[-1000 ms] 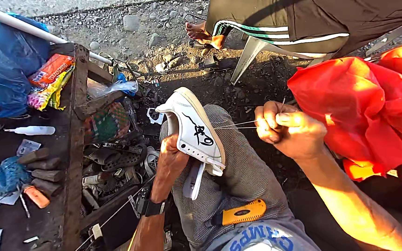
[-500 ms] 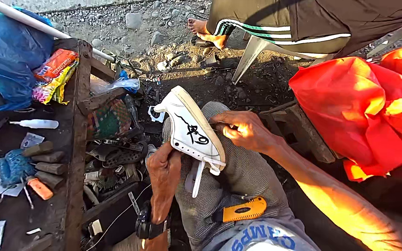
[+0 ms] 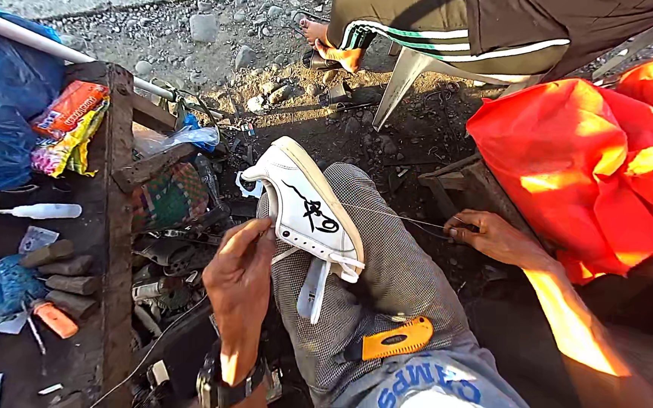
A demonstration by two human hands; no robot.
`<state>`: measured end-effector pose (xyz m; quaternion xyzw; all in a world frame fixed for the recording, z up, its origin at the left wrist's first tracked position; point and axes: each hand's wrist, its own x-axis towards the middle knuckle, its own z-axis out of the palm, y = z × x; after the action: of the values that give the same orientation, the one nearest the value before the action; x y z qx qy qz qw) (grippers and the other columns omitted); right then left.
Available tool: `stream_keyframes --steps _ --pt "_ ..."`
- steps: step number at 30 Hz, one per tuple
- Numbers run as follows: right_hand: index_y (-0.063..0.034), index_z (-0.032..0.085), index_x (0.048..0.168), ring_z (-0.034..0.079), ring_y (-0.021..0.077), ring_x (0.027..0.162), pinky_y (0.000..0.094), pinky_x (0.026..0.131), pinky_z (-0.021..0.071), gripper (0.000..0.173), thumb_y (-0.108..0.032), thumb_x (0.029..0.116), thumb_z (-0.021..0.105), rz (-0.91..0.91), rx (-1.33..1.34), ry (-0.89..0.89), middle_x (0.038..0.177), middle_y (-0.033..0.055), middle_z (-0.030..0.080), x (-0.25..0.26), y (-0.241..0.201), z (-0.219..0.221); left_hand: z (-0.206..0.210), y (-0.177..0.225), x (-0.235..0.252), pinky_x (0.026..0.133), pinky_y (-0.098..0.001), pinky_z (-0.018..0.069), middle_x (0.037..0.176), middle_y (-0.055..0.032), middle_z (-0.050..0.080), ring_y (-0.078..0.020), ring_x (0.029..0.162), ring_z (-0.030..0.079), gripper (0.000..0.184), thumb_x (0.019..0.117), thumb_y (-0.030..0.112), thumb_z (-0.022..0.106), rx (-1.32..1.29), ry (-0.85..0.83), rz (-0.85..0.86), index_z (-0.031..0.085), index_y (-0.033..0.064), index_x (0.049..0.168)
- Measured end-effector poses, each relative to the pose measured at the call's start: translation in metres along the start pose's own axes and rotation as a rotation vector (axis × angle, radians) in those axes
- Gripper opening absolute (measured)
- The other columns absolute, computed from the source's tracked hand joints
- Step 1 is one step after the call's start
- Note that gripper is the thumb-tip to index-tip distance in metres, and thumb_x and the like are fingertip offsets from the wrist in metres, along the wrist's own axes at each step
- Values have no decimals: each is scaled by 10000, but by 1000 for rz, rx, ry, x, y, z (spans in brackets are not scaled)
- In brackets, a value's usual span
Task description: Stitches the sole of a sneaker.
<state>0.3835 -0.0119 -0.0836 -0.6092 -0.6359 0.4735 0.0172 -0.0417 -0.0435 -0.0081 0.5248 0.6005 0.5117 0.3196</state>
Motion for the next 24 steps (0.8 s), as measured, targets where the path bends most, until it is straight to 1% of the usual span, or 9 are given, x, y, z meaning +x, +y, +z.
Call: stream_keyframes --steps 2,3,5,7,9,12,16,21,24 --pt "-91 711 1257 663 358 1124 625 970 489 287 -198 1023 583 48 -78 38 1212 174 694 3 -11 6 12 0 14 606 -191 571 945 -9 762 -48 691 676 170 976 125 665 -429 -195 -143 761 95 1113" --pt "-94 700 1284 677 325 1124 591 977 509 305 -216 1033 577 -2 -40 83 1224 156 702 4 -23 10 14 -6 19 642 -205 585 969 -14 766 -54 730 690 182 979 167 676 -536 -295 -173 764 123 1132" --pt "-89 719 1227 709 139 967 367 862 586 291 -257 1026 591 -216 161 229 1132 66 739 7 -59 20 16 -15 25 852 -257 604 1080 27 758 -61 936 713 201 983 176 668 -527 -433 -129 748 174 1167" --pt "-49 719 1179 661 1 824 192 711 562 271 -239 1011 623 -423 435 299 1068 4 737 13 -105 33 18 -17 24 928 -266 587 1072 87 752 -35 999 700 195 972 100 633 -368 -445 -67 741 193 1105" --pt "-16 714 1183 648 -12 827 172 714 554 274 -207 997 649 -565 601 260 1102 15 736 22 -142 43 18 -16 23 918 -240 584 1031 129 750 -1 978 696 196 963 64 620 -250 -428 -49 732 203 1044" --pt "-34 726 1205 686 40 1000 229 876 572 294 -234 1003 651 -652 554 209 1134 42 743 39 -163 51 17 -17 25 933 -230 576 1056 149 743 13 1003 687 187 974 89 626 -229 -445 -32 721 220 1067" --pt "-43 743 1022 590 -56 746 123 675 485 209 -208 1022 614 -664 583 114 851 -41 692 51 -161 47 20 -18 22 930 -225 574 1056 157 742 21 1006 684 178 963 118 651 -244 -423 -36 720 239 1074" --pt "-4 742 1027 592 -64 777 116 709 489 191 -131 1008 600 -691 668 87 878 -36 705 53 -158 50 27 -17 20 880 -185 574 992 188 743 57 951 681 157 934 133 684 -222 -341 -36 733 268 998" --pt "17 739 1020 614 -59 802 121 747 510 173 -78 999 595 -694 701 132 887 -25 719 52 -160 56 33 -15 16 848 -166 573 943 202 731 75 916 675 140 910 108 674 -129 -251 -8 711 238 946"
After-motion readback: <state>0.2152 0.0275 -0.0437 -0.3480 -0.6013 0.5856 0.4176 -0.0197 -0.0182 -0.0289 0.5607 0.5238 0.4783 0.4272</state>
